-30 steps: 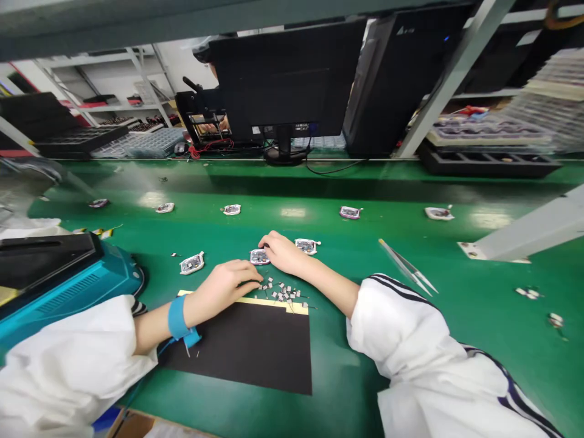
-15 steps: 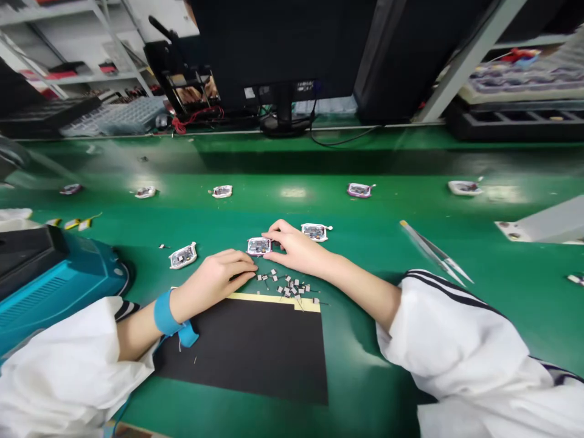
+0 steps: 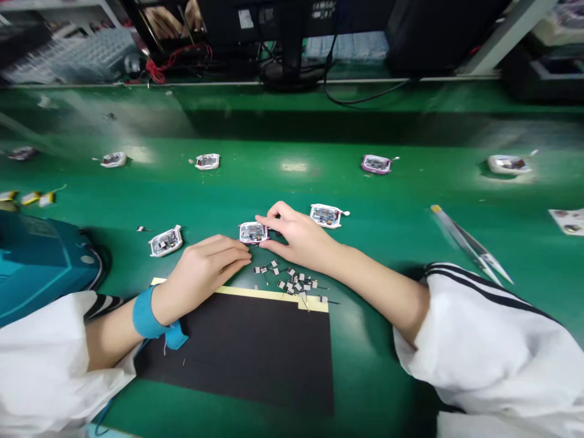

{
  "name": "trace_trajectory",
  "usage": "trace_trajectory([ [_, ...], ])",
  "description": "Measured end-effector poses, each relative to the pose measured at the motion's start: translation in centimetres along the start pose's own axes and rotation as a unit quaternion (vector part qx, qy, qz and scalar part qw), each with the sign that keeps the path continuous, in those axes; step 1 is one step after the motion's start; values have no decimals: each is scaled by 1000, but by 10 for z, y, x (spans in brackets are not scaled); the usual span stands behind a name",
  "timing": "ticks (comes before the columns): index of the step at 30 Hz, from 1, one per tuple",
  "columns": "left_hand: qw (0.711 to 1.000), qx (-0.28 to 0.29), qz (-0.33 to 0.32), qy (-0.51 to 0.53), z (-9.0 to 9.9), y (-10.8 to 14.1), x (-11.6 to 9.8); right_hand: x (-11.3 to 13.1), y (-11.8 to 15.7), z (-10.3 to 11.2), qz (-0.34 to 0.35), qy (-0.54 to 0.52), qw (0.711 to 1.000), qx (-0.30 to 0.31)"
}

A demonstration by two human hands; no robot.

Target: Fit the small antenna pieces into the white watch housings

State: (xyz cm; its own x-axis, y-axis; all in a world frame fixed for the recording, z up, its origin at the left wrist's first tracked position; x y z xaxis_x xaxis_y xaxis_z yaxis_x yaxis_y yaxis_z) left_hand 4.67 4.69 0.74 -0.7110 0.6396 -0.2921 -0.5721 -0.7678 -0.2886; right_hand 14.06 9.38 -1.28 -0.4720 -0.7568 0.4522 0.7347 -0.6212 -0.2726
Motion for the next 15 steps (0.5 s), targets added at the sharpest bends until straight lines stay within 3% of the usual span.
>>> trace_trajectory([
  [8,997,-76,14,21,15,-6,2,0,0,1,-5,-4,1000,-10],
  [15,998,-68,19,0,14,-14,2,3,-1,1,11,7,1000,-16],
])
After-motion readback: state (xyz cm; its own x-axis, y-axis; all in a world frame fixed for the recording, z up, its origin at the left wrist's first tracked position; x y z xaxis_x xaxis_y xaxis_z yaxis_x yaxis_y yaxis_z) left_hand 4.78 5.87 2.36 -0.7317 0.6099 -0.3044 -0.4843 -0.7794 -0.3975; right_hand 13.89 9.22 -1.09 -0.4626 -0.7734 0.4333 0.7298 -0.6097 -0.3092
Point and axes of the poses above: each hand's wrist, its own y-axis away from the middle knuckle, its own z-axis out of the back of the hand, x = y × z, the point moved 8 cm from there along -y, towards the middle knuckle, and after that the axes turned 7 degrees about z, right-handed, at the moved point
